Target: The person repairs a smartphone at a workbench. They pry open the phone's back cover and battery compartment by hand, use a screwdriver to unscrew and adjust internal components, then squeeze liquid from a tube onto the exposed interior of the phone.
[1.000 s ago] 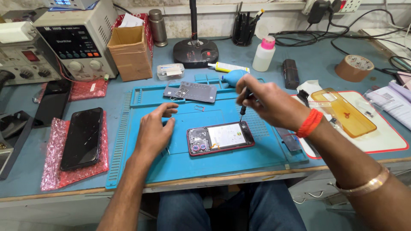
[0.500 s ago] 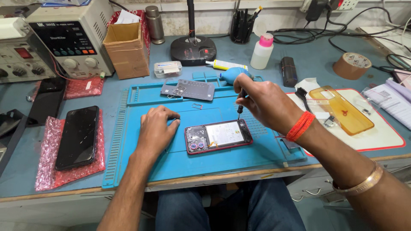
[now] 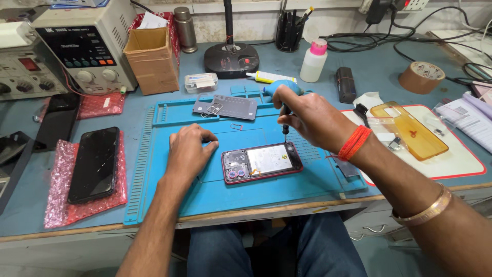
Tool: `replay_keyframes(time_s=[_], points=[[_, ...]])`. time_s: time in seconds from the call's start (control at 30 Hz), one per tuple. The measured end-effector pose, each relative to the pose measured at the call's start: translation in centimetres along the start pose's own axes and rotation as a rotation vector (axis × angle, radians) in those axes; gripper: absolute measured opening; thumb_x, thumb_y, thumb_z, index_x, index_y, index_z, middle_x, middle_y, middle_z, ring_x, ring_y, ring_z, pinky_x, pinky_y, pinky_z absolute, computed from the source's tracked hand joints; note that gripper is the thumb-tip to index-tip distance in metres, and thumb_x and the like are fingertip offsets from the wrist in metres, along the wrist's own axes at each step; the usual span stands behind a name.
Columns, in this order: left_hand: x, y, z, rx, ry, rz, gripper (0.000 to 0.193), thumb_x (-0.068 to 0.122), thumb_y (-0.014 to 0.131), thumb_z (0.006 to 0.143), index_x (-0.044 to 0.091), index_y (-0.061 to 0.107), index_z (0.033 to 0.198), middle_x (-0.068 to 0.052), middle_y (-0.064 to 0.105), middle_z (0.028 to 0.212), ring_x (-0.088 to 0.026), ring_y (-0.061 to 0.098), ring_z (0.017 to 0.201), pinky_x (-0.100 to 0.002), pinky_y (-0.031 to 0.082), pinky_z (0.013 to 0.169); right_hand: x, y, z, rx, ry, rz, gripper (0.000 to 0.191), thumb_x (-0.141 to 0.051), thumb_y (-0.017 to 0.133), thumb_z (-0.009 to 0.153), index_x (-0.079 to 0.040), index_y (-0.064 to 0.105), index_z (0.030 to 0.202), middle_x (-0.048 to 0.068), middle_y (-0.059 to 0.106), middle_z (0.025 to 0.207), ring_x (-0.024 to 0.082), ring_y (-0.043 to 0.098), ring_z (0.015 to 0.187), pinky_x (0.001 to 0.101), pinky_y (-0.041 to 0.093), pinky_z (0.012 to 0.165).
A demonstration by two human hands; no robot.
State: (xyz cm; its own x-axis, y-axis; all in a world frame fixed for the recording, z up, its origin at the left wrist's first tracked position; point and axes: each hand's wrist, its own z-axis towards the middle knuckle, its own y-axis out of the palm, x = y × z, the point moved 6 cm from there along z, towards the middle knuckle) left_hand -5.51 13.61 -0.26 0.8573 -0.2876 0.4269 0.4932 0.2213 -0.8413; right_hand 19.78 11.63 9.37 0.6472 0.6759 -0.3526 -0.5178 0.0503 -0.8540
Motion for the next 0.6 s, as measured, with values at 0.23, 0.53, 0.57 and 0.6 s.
replay_keyframes(time_s=[0.23,0.53,0.57,0.6], points=[[0.21,0.16,0.45,0.016,-0.026,-0.007,0.013,0.025,0.080,0.079,0.015,0.083,0.086,-0.008,0.072,0.094,-0.028,0.063,0.105,-0.049,0.042,0.093,-0.20,-0.51,0.09,-0.012,-0.039,0.186,0.034,-0.001,0.064,0.093,-0.006,0.038,0.115,0.014,0.074,0.089,0.030,0.077,0.080,0.0389,0.060,0.062],[-0.27,0.51,0.89,0.022,0.003,0.042,0.015,0.026,0.079,0.080,0.013,0.083,0.086,-0.010,0.072,0.094,-0.030,0.064,0.103,-0.050,0.043,0.092,0.67,-0.58,0.19,-0.027,0.108,-0.108,0.037,-0.015,0.073,0.094,-0.007,0.042,0.111,0.021,0.067,0.069,0.043,0.065,0.069,0.0515,0.046,0.059],[-0.49,0.42,0.77,0.017,0.011,0.038,0.016,0.027,0.079,0.080,0.013,0.083,0.086,-0.011,0.072,0.094,-0.031,0.064,0.102,-0.050,0.043,0.091,0.62,-0.53,0.29,-0.023,0.089,-0.114,0.037,-0.015,0.074,0.094,-0.007,0.042,0.112,0.020,0.068,0.070,0.043,0.066,0.070,0.0514,0.046,0.059],[-0.47,0.54,0.73,0.010,0.024,0.026,0.016,0.028,0.079,0.080,0.013,0.083,0.086,-0.011,0.072,0.094,-0.031,0.065,0.102,-0.051,0.043,0.091,0.65,-0.55,0.24,-0.020,0.075,-0.125,0.037,-0.015,0.074,0.094,-0.007,0.043,0.113,0.020,0.069,0.070,0.043,0.066,0.070,0.0513,0.047,0.060]])
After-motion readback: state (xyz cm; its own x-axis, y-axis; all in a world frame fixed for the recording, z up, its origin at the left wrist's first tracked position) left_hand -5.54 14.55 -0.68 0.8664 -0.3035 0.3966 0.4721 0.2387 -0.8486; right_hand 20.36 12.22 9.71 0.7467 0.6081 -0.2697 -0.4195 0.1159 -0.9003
